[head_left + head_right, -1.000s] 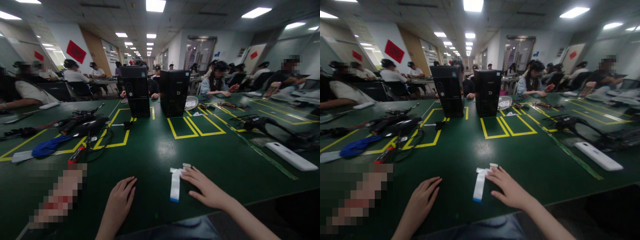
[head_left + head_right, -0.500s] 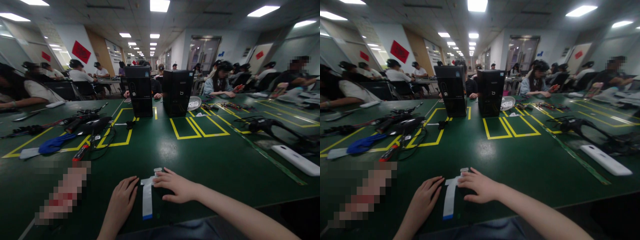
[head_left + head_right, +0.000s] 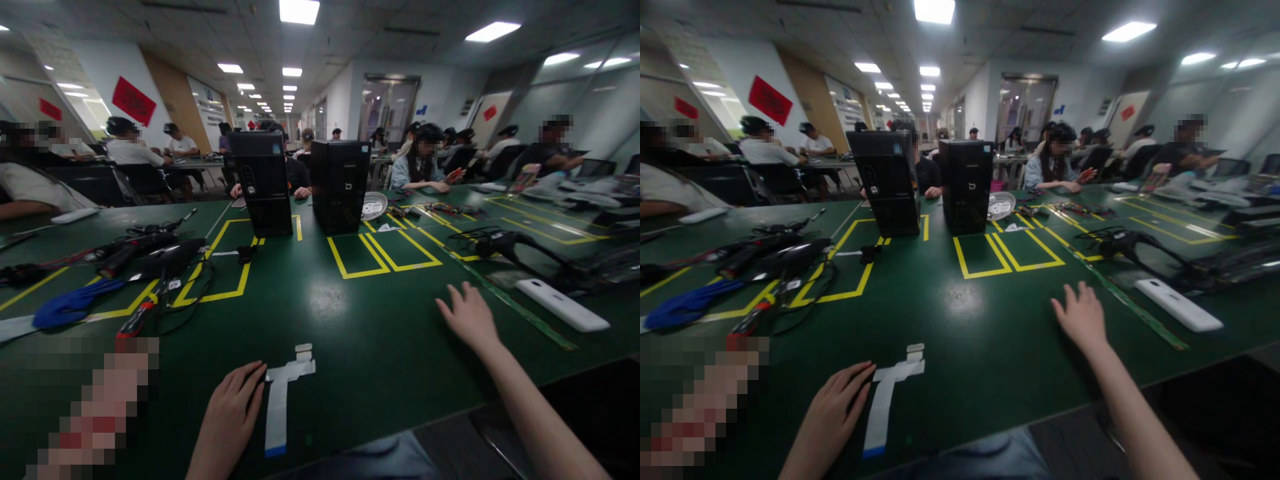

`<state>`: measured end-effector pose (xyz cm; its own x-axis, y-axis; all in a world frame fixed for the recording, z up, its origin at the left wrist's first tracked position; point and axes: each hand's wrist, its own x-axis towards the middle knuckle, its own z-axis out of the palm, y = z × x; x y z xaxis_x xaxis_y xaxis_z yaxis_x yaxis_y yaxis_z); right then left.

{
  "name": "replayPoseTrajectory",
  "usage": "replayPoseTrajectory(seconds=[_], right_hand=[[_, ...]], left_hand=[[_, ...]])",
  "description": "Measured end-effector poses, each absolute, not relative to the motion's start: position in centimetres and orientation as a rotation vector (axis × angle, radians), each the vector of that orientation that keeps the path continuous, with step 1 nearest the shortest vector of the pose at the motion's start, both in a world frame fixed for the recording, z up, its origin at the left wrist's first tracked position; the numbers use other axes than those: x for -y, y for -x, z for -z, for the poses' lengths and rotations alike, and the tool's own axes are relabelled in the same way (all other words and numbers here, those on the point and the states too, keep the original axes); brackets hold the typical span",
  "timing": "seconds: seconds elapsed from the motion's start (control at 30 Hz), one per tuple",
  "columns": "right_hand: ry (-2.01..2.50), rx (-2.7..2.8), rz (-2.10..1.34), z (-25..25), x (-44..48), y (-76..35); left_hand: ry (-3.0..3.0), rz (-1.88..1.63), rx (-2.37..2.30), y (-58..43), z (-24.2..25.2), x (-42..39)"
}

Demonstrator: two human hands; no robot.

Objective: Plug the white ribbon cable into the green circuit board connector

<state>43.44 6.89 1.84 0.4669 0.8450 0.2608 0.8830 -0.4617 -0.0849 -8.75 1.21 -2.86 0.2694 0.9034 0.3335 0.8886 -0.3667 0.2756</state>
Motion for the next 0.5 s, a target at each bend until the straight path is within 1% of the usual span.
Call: replayPoseTrajectory(seconds=[0.1,0.23,0.37,0.5], right_hand=[[2.682,1.125,0.281,-1.3,-4.6,-50.0],[2.768,0.859,0.191,-0.4,-1.9,-54.0],[2.768,0.804,0.110,0.7,-1.1,-55.6],[2.735,0.826,0.103,1.4,-1.0,-56.8]], left_hand=[[-2.470,-0.673,-1.746,8.9,3.0,-1.3],[-2.449,-0.663,-1.772,8.9,3.0,-1.3],[-2.467,-0.690,-1.760,8.7,2.8,-1.3],[-2.459,-0.683,-1.772,8.6,2.7,-1.2]])
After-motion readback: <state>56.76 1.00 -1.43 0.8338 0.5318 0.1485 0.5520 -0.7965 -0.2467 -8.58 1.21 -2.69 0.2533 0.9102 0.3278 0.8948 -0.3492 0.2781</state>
